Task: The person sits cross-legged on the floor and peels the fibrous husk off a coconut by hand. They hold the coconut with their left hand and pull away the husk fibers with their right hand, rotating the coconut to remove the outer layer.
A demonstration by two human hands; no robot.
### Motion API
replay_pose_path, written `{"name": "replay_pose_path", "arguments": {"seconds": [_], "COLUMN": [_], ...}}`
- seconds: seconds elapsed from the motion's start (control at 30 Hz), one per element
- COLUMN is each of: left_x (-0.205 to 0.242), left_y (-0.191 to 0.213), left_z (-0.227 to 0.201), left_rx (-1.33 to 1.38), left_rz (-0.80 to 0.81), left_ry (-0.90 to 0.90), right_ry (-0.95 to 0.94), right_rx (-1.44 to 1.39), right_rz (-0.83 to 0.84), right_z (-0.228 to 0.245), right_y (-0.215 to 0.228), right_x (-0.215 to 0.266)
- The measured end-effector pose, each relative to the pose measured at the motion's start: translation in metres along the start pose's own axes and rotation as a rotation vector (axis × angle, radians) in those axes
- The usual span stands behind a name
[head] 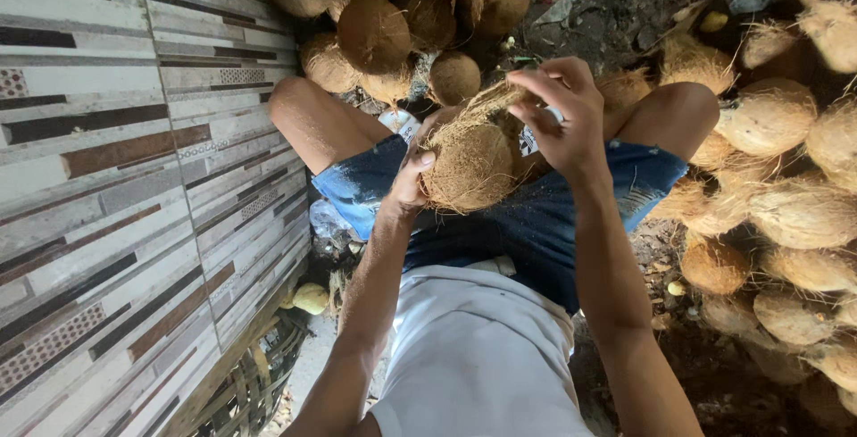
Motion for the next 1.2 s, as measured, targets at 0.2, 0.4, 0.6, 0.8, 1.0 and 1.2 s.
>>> {"name": "replay_pose_path", "arguments": {"seconds": [0.2,0.4,0.6,0.8,1.0,1.2], "left_x": [-0.003,0.0,0.008,0.013,0.001,0.011], "left_y": [-0.027,-0.011,0.007,0.015,-0.007,0.03], "left_z": [-0.012,-0.001,0.006,0.014,-0.003,0.044], "left_rx": [0.047,0.023,-0.083,-0.069,0.23,-0.061], "left_rz": [0.019,-0.038,-0.126,-0.154,-0.213,-0.293], "left_ry": [-0.034,0.016,0.213,0.226,0.271,0.338], "right_ry": [0.089,0.002,-0.122,-0.302,0.058,0.232], "right_rx": [0.053,-0.016,-0.151,-0.395,0.086,0.243], "right_rz": [-0.103,-0.064,0.056,0.076,0.151,0.031], "right_z": [0.012,0.003,-0.006,-0.02,0.009,0.027], "right_y": [0.0,-0.001,-0.006,0.003,-0.008,-0.016], "right_x": [-0.001,-0.006,-0.006,-0.008,-0.002,-0.002]}}
Point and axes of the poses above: each hand's wrist, its own x-axis away from the middle knuckle, its own y-axis out of the back of the hand, z = x × y, the point moved 9 cm from there along -x, towards the middle knuckle, and after that the axes turned 13 degrees about x, right-handed, at the moved point
